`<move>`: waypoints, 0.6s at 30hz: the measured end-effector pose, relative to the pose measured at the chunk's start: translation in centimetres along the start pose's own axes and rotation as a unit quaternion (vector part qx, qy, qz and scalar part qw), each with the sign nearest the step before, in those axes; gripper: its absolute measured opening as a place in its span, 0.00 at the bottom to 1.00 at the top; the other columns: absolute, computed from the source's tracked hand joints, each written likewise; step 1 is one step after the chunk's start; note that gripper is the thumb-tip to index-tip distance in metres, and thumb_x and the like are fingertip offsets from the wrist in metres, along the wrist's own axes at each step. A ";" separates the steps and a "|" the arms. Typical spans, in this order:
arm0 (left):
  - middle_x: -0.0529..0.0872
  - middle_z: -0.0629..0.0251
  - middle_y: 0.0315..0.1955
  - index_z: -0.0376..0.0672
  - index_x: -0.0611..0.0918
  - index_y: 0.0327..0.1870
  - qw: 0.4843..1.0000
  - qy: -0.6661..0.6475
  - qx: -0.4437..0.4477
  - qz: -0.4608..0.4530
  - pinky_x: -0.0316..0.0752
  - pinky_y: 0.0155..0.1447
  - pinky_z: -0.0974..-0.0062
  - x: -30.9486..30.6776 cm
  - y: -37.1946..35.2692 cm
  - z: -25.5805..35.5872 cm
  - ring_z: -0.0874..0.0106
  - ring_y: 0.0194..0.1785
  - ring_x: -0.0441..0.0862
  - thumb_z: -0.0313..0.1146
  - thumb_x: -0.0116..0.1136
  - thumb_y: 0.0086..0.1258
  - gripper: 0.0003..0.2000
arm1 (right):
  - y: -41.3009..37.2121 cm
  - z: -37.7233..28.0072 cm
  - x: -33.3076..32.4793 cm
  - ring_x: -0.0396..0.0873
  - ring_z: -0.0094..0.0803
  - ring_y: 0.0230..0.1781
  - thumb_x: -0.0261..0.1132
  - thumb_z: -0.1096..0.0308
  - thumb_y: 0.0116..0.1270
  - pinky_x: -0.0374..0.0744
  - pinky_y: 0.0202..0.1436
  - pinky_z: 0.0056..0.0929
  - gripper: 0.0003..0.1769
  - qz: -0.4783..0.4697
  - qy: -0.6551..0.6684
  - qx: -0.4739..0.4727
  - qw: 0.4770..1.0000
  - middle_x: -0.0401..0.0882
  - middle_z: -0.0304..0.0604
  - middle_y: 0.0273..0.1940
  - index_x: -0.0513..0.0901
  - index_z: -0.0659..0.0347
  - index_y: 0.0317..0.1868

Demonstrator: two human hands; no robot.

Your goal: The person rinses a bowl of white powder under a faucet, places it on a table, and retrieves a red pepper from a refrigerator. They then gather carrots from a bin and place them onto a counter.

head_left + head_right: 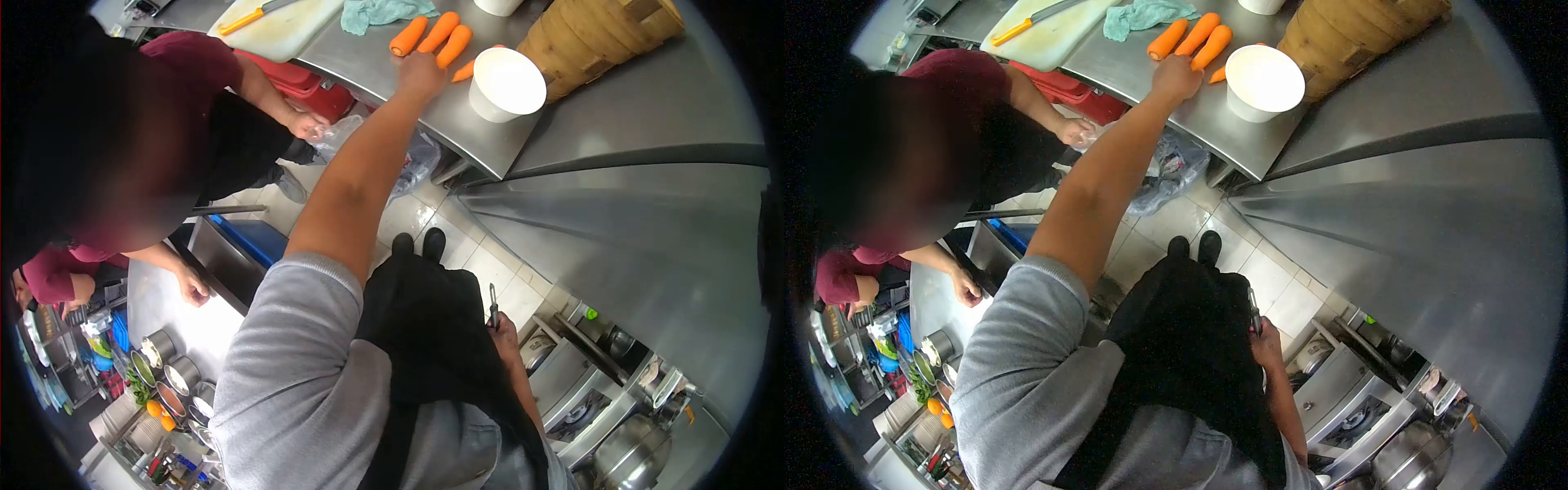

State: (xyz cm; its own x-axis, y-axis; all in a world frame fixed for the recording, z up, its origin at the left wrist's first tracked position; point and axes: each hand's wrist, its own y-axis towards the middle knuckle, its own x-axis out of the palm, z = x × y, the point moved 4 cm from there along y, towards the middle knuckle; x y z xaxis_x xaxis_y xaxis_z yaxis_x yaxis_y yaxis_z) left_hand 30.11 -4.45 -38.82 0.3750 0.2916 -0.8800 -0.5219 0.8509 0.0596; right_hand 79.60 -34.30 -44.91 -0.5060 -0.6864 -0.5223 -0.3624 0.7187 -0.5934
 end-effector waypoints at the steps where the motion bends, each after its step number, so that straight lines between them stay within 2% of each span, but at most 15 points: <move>1: 0.82 0.50 0.47 0.38 0.82 0.46 0.998 -0.049 -0.027 0.016 0.75 0.54 0.64 -0.4 -0.2 -0.1 0.60 0.50 0.81 0.46 0.62 0.58 0.21 | 0.1 -0.4 0.1 0.73 0.50 0.28 0.59 0.70 0.61 0.72 0.34 0.39 0.06 0.000 -0.009 0.002 1.000 0.73 0.54 0.26 0.71 0.64 0.33; 2: 0.82 0.50 0.47 0.38 0.82 0.46 0.998 -0.047 -0.027 0.015 0.75 0.54 0.64 -1.3 -0.5 0.0 0.60 0.50 0.81 0.46 0.62 0.58 0.21 | 0.1 -0.6 0.3 0.73 0.50 0.28 0.59 0.71 0.60 0.72 0.34 0.39 0.06 0.000 -0.017 0.003 1.000 0.73 0.54 0.27 0.71 0.64 0.33; 4: 0.84 0.50 0.40 0.33 0.82 0.44 0.982 -0.147 -0.090 -0.074 0.74 0.53 0.63 -3.1 -1.6 -0.4 0.56 0.47 0.81 0.44 0.59 0.60 0.21 | 0.6 0.7 1.4 0.73 0.49 0.28 0.59 0.71 0.60 0.72 0.34 0.39 0.06 -0.006 0.006 0.007 1.000 0.73 0.53 0.26 0.71 0.63 0.33; 5: 0.84 0.50 0.40 0.33 0.82 0.44 0.983 -0.144 -0.092 -0.073 0.74 0.53 0.63 -4.1 -2.2 -0.8 0.56 0.47 0.81 0.44 0.59 0.60 0.21 | 0.9 0.7 1.9 0.74 0.48 0.28 0.59 0.72 0.60 0.72 0.34 0.38 0.05 -0.010 0.028 0.012 0.999 0.73 0.53 0.26 0.70 0.63 0.33; 7: 0.84 0.50 0.35 0.32 0.82 0.43 0.989 -0.147 -0.035 -0.005 0.75 0.47 0.62 -6.7 -4.1 -1.6 0.54 0.41 0.81 0.42 0.59 0.61 0.19 | 1.3 0.0 2.1 0.74 0.46 0.28 0.59 0.72 0.60 0.72 0.34 0.38 0.05 -0.025 0.034 0.006 0.999 0.73 0.52 0.26 0.70 0.62 0.32; 8: 0.84 0.50 0.35 0.32 0.82 0.43 0.989 -0.145 -0.036 -0.003 0.75 0.47 0.62 -8.0 -5.4 -2.1 0.54 0.41 0.81 0.42 0.59 0.61 0.19 | 1.6 -0.9 2.1 0.74 0.45 0.28 0.59 0.72 0.60 0.72 0.35 0.37 0.05 -0.036 0.039 0.002 0.999 0.73 0.51 0.26 0.70 0.62 0.32; 10: 0.84 0.52 0.37 0.37 0.83 0.44 0.974 -0.209 0.025 0.080 0.74 0.47 0.69 -11.4 -8.9 -2.7 0.64 0.40 0.83 0.44 0.58 0.63 0.18 | 2.5 -2.1 1.9 0.74 0.44 0.28 0.59 0.72 0.60 0.72 0.34 0.37 0.05 -0.046 0.015 -0.005 0.999 0.73 0.50 0.26 0.70 0.61 0.32; 12: 0.84 0.58 0.33 0.34 0.82 0.44 0.958 -0.261 0.013 0.118 0.74 0.45 0.74 -14.4 -12.6 -4.3 0.70 0.38 0.82 0.43 0.58 0.65 0.18 | 3.6 -3.6 1.6 0.75 0.44 0.28 0.59 0.71 0.60 0.72 0.34 0.36 0.05 -0.057 -0.013 -0.013 0.998 0.73 0.50 0.25 0.71 0.61 0.32; 14: 0.81 0.61 0.32 0.35 0.81 0.42 0.890 -0.428 -0.001 0.156 0.72 0.44 0.75 -16.6 -16.8 -6.8 0.72 0.37 0.79 0.38 0.58 0.64 0.15 | 4.7 -5.2 1.5 0.75 0.46 0.28 0.60 0.71 0.60 0.73 0.34 0.38 0.06 -0.063 -0.052 -0.048 0.995 0.74 0.52 0.26 0.71 0.62 0.33; 16: 0.81 0.63 0.36 0.34 0.79 0.46 0.783 -0.583 -0.049 0.211 0.72 0.47 0.74 -17.8 -21.8 -8.7 0.72 0.39 0.78 0.38 0.55 0.66 0.15 | 6.0 -5.4 1.9 0.75 0.48 0.29 0.60 0.70 0.60 0.73 0.35 0.39 0.06 -0.080 -0.075 -0.034 0.993 0.74 0.53 0.27 0.72 0.63 0.33; 17: 0.81 0.59 0.41 0.33 0.75 0.49 0.741 -0.622 -0.035 0.251 0.72 0.53 0.69 -17.2 -24.2 -10.7 0.67 0.45 0.79 0.41 0.53 0.69 0.18 | 6.8 -5.4 2.3 0.75 0.50 0.29 0.60 0.70 0.60 0.73 0.35 0.40 0.07 -0.091 -0.092 -0.019 0.991 0.75 0.54 0.27 0.72 0.63 0.34; 18: 0.80 0.55 0.45 0.34 0.73 0.51 0.682 -0.683 -0.037 0.259 0.71 0.59 0.61 -18.4 -26.1 -9.7 0.59 0.51 0.79 0.46 0.51 0.71 0.21 | 7.5 -5.5 2.7 0.75 0.50 0.29 0.60 0.70 0.60 0.73 0.35 0.40 0.07 -0.098 -0.096 -0.023 0.990 0.75 0.54 0.27 0.72 0.63 0.34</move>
State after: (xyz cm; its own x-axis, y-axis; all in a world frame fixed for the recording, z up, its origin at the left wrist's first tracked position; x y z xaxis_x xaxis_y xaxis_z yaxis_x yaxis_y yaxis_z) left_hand 29.35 -36.24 -28.76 0.4641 0.7221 0.5130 -0.8731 0.4704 0.1278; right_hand 71.19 -30.14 -47.37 -0.2654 -0.8183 -0.5099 -0.4767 0.5710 -0.6684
